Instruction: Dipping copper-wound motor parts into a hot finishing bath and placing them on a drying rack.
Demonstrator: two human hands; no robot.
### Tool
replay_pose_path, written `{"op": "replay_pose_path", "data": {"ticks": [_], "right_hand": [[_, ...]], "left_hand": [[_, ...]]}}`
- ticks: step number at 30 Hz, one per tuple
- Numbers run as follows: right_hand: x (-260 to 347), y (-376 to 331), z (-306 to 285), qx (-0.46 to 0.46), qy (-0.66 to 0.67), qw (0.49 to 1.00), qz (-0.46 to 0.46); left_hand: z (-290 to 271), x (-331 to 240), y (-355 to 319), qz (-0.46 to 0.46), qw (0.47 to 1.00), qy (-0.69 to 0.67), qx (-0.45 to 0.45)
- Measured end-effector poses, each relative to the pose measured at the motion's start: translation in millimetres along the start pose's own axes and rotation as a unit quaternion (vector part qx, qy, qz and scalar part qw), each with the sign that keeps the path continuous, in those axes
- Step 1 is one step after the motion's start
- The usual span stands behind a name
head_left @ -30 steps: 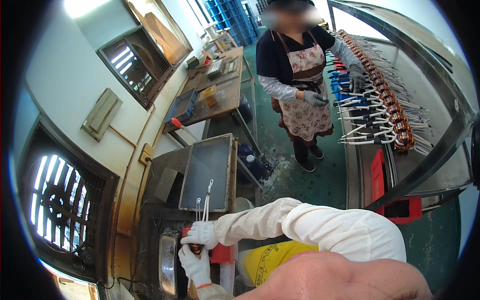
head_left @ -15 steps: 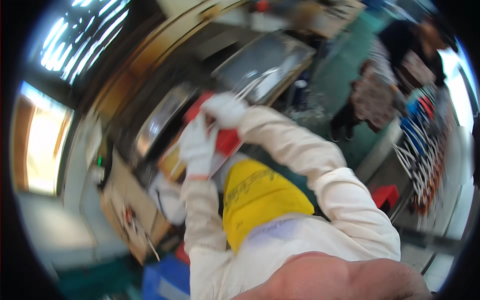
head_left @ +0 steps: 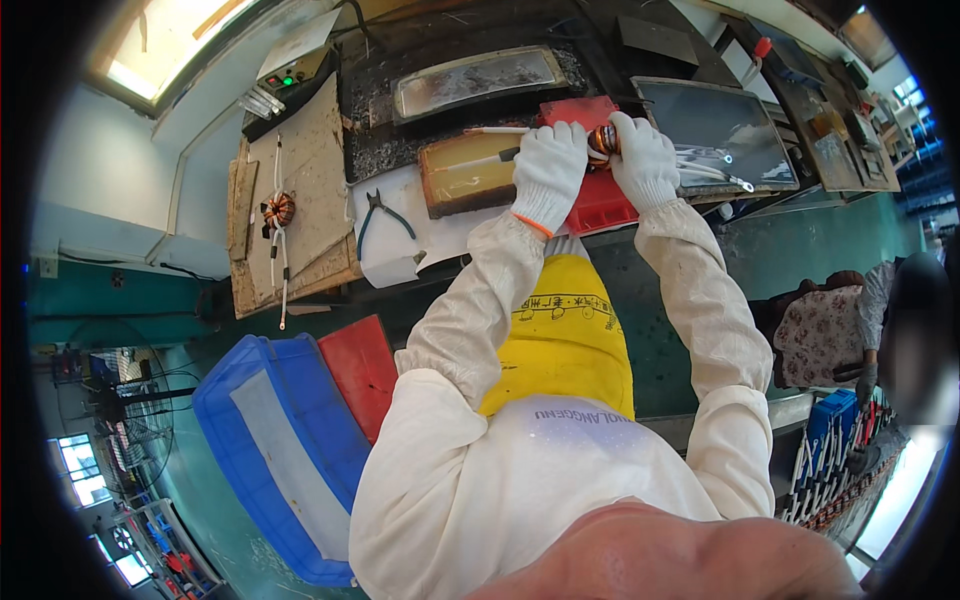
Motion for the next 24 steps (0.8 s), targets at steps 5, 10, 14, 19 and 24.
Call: {"op": "replay_pose_path", "data": {"ticks": [5, 10, 14, 19, 24], "right_hand": [[4, -2, 0, -0.020, -0.033, 0.999, -0.005], [10, 3, 0, 0.021, -0.062, 0.998, 0.011], [14, 6, -1, 0.011, -0.085, 0.996, -0.013], [22, 13, -3, 0.019, -0.117, 0.993, -0.028], [29, 17, -5, 0.029, -0.133, 0.990, -0.038]], "left_hand": [[4, 5, 1, -0.017, 0.999, -0.032, 0.022], [9, 12, -6, -0.034, 0.995, -0.085, -0.045], [13, 16, -10, -0.050, 0.993, -0.103, -0.023], [13, 21, -14, -0.061, 0.989, -0.129, -0.034], [14, 24, -18, -0.065, 0.988, -0.135, -0.028]]}}
Point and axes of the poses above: each hand's wrist, its own y-axis towards the middle knuckle, its own z-axis out of the palm, x = y × z, the point moved 4 cm from there along y, towards the middle knuckle, and after that the axes turned 2 degrees about y, right-handed, at the moved point
